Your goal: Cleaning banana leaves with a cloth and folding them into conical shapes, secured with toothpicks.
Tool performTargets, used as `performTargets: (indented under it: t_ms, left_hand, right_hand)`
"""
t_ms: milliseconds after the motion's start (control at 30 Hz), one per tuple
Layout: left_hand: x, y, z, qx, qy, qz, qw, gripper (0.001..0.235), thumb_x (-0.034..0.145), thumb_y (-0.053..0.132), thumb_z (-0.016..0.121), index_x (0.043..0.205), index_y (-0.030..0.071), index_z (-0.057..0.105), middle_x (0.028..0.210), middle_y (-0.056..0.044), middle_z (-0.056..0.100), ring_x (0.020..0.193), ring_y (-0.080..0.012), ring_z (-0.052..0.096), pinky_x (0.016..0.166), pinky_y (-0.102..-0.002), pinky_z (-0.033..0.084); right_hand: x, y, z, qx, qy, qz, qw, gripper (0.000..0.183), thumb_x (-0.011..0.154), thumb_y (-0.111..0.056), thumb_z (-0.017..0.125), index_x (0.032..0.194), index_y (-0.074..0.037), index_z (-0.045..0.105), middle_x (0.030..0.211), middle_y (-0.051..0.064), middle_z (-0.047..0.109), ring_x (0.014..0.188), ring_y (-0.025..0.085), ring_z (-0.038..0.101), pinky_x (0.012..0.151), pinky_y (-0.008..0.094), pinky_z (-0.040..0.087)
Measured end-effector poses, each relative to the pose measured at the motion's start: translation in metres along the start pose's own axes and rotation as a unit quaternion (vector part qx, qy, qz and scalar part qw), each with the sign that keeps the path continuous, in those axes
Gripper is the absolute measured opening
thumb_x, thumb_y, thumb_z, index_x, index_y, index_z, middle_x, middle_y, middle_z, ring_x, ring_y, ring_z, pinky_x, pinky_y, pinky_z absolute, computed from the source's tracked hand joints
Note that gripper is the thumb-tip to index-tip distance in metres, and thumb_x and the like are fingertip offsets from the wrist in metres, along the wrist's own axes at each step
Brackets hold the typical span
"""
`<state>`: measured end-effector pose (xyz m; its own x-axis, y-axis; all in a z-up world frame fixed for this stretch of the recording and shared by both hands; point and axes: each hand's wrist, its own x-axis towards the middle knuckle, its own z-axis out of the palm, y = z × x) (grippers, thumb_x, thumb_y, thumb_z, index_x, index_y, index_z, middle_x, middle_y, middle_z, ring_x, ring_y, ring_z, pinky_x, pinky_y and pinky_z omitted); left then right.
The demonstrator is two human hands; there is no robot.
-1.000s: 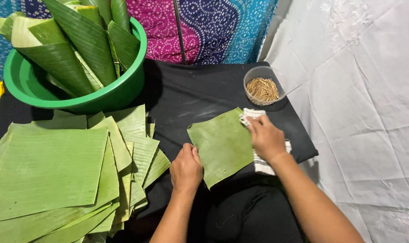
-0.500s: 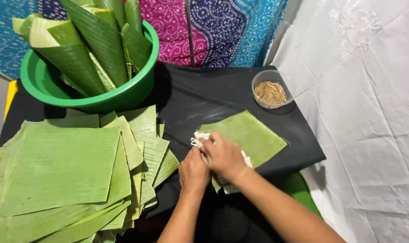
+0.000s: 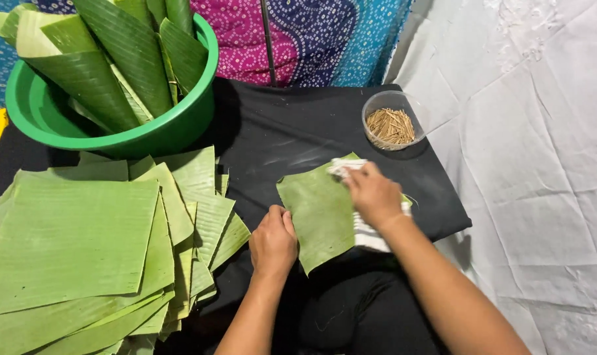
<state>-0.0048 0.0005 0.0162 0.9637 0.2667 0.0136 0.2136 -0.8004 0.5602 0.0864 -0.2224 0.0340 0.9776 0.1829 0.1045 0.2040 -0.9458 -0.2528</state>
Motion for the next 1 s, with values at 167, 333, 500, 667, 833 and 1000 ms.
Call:
performTargets:
  t_ms: [167, 333, 500, 667, 833, 1000]
  left_hand:
    - [-0.001, 0.008, -0.005, 0.004, 0.002, 0.001, 1.0, 0.025, 0.104, 0.037, 0.045, 0.099, 0.017, 0.059, 0.084, -0.013, 0.071, 0.077, -0.0422, 0.072, 0.067, -0.054, 0.057]
    - [0.001, 0.01, -0.009, -0.004, -0.004, -0.015, 1.0, 0.024, 0.103, 0.035, 0.047, 0.098, 0.016, 0.06, 0.083, -0.016, 0.072, 0.08, -0.0444, 0.072, 0.071, -0.056, 0.056]
    - [0.004, 0.011, -0.012, -0.033, -0.005, -0.036, 0.999, 0.023, 0.099, 0.037, 0.053, 0.096, 0.016, 0.062, 0.081, -0.013, 0.073, 0.08, -0.0422, 0.073, 0.071, -0.054, 0.056]
    - [0.006, 0.017, -0.02, -0.061, -0.012, -0.057, 0.996, 0.026, 0.096, 0.039, 0.059, 0.096, 0.013, 0.063, 0.076, -0.01, 0.073, 0.08, -0.0408, 0.073, 0.07, -0.053, 0.056]
    - [0.008, 0.021, -0.03, -0.108, -0.034, -0.096, 0.989, 0.02, 0.094, 0.031, 0.063, 0.094, 0.011, 0.068, 0.082, -0.013, 0.075, 0.089, -0.0438, 0.072, 0.075, -0.055, 0.056]
    - [0.007, 0.037, -0.05, -0.192, 0.052, -0.036, 0.979, 0.013, 0.095, 0.023, 0.064, 0.095, 0.011, 0.069, 0.085, -0.017, 0.075, 0.09, -0.0446, 0.072, 0.073, -0.053, 0.056]
  right_hand:
    - [-0.002, 0.088, -0.001, -0.074, 0.09, 0.056, 0.992, 0.035, 0.105, -0.05, 0.047, 0.123, -0.033, 0.072, 0.101, -0.002, 0.059, 0.074, 0.039, 0.074, 0.07, 0.053, 0.061]
    - [-0.017, 0.135, -0.02, -0.097, 0.121, 0.07, 0.985, 0.025, 0.103, -0.05, 0.057, 0.12, -0.042, 0.073, 0.1, -0.005, 0.058, 0.08, 0.034, 0.074, 0.073, 0.046, 0.062]
    - [-0.004, 0.104, -0.024, -0.093, 0.202, -0.059, 0.973, 0.029, 0.094, -0.05, 0.064, 0.116, -0.035, 0.075, 0.099, 0.0, 0.059, 0.097, 0.031, 0.068, 0.081, 0.045, 0.056]
    - [0.035, 0.041, -0.023, 0.061, 0.145, -0.124, 0.98, 0.027, 0.09, -0.033, 0.073, 0.116, -0.023, 0.076, 0.099, 0.007, 0.068, 0.1, 0.035, 0.07, 0.088, 0.046, 0.056]
    - [0.074, 0.019, -0.001, 0.052, -0.089, 0.062, 0.993, 0.042, 0.096, -0.034, 0.065, 0.138, -0.033, 0.062, 0.115, 0.003, 0.067, 0.114, 0.031, 0.068, 0.093, 0.052, 0.055]
    - [0.06, 0.022, -0.033, 0.159, 0.058, -0.02, 0.985, 0.017, 0.093, -0.021, 0.071, 0.108, -0.026, 0.078, 0.1, 0.003, 0.07, 0.104, 0.03, 0.07, 0.092, 0.046, 0.055]
